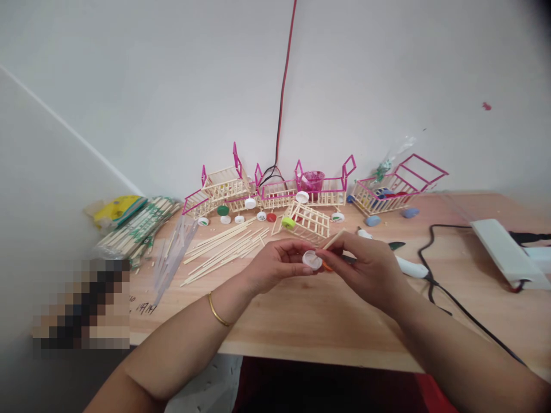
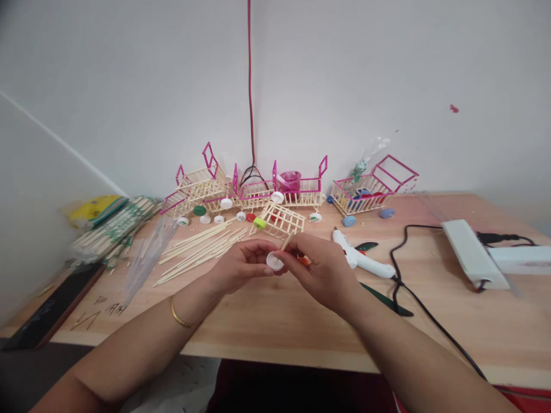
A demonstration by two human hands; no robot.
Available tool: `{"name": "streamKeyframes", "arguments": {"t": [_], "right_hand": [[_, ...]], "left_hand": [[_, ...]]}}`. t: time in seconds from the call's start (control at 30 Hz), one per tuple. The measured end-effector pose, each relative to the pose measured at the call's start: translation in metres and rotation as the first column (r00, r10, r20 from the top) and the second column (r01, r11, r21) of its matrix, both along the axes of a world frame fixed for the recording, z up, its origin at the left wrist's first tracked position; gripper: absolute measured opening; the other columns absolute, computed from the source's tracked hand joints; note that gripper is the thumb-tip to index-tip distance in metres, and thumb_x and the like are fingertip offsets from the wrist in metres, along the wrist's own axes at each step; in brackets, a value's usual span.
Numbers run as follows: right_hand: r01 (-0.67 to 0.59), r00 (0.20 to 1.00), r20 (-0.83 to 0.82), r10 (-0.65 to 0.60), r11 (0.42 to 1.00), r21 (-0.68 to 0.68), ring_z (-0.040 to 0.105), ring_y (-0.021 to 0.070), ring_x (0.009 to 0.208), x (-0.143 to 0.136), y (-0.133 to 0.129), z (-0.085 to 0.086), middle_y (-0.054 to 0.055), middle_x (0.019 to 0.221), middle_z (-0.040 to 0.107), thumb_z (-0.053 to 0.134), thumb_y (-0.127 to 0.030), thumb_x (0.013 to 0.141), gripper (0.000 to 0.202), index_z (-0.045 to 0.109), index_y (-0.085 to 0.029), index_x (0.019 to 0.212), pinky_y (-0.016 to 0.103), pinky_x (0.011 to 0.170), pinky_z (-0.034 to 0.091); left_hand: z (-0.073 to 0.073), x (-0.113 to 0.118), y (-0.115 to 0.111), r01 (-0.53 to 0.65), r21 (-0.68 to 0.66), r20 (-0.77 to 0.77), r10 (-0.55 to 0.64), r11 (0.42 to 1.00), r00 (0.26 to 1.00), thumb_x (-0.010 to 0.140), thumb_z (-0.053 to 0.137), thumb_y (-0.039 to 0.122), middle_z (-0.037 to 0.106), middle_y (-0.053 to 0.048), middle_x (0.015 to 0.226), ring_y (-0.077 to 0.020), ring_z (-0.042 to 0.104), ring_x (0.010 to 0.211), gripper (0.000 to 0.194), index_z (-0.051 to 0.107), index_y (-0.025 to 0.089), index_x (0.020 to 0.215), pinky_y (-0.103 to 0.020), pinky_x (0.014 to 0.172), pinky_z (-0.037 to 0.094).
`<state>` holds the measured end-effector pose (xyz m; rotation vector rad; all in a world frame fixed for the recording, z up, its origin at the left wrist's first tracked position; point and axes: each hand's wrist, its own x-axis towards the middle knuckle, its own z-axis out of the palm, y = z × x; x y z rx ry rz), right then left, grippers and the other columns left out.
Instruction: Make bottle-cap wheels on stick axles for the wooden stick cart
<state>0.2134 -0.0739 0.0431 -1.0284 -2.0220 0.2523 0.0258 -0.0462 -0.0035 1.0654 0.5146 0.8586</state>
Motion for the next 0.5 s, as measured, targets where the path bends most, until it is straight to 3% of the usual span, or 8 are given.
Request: {"name": "streamKeyframes", "arguments": {"t": [0.5], "right_hand": [[-0.038,0.999,-0.016,0.038,0.999,-0.010,0.054,0.0084,0.050,-0.0001,0.0011,-0.0017,-0.003,0.058,0.064,0.060,-0.024,0.087,0.019,0.057,-0.019,0.068,0.021,0.050,0.039]], "left_hand": [[-0.0011,0.0003,-0.0018,-0.016,-0.019,-0.019,0.015,1.000,1.000,0.059,0.083,0.014,0.072,-0.005,0.088,-0.0169,0.069,0.083,0.038,0.067,0.014,0.094,-0.032,0.081,0.053]]}}
